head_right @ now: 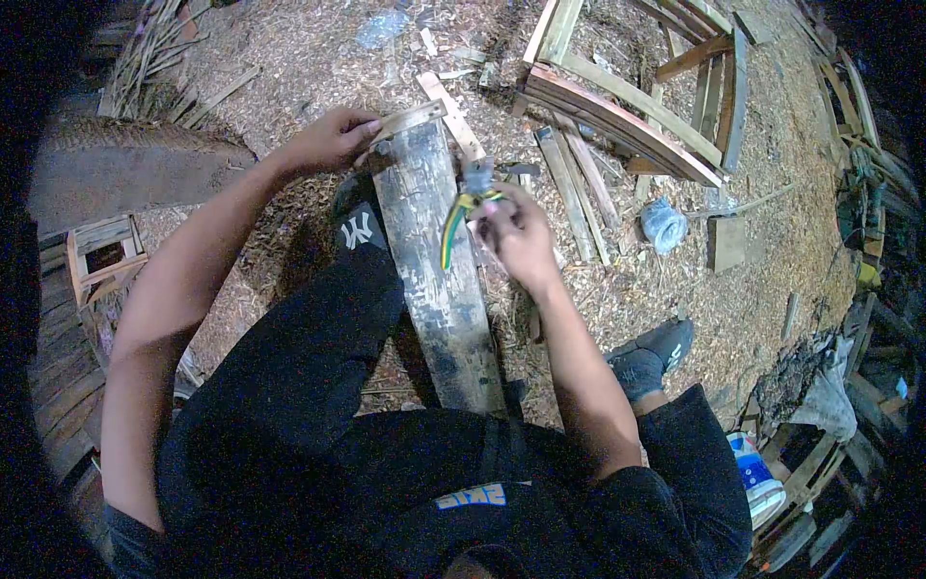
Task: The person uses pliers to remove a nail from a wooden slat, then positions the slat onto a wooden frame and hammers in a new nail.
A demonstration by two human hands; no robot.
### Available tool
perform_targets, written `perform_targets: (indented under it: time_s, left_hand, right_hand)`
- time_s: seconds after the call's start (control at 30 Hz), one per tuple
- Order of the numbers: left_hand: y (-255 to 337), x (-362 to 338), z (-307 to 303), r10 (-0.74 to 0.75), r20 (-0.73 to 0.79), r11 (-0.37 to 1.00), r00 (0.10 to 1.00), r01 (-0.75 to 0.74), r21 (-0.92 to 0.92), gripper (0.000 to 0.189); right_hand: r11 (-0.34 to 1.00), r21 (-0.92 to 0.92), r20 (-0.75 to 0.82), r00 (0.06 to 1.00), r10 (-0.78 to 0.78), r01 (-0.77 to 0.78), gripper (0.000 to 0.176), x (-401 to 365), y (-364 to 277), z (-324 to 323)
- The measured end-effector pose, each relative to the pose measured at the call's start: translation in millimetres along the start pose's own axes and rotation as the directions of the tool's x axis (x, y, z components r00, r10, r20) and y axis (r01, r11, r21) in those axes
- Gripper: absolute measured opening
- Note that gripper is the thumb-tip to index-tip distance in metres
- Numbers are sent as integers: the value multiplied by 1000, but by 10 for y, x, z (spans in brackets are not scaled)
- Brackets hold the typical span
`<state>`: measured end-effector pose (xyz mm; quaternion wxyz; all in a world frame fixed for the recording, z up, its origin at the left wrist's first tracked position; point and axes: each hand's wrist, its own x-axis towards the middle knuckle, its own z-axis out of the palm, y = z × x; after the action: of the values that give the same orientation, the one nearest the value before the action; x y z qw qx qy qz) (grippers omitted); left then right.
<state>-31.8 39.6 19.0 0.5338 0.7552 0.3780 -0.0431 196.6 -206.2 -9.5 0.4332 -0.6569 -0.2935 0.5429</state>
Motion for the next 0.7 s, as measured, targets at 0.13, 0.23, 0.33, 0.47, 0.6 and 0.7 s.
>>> perform_targets:
  time_s: [0.13, 0.23, 0.33, 0.47, 0.6, 0.7]
  left_hand:
    - [-23, 47, 2, 46, 29, 999, 999, -46, -2, 39]
    - [70, 28, 15, -4, 8, 999, 1000, 4, -47, 40]
    - [129, 41, 31, -95, -54, 986, 994, 86, -144, 39]
    - [-189, 224, 42, -73, -154, 951, 985, 22, -307, 36]
    - [-37, 252, -72, -143, -267, 906, 953, 18, -423, 29]
    - [37, 276, -200, -267, -318, 875, 910, 91, -475, 30]
  right_hand:
    - [984, 172, -255, 964, 78, -34, 32, -1, 198, -379]
    - [991, -102, -350, 936, 41, -81, 41, -7, 337, -751]
    - [879, -468, -445, 834, -326, 94, 42, 172, 832, -1017]
    - [899, -419, -397, 916, -53, -130, 44, -40, 233, -996]
    - [704, -707, -259, 951, -169, -67, 43, -193, -67, -988]
    - [627, -779, -61, 996, -68, -5, 42, -341, -607, -1056]
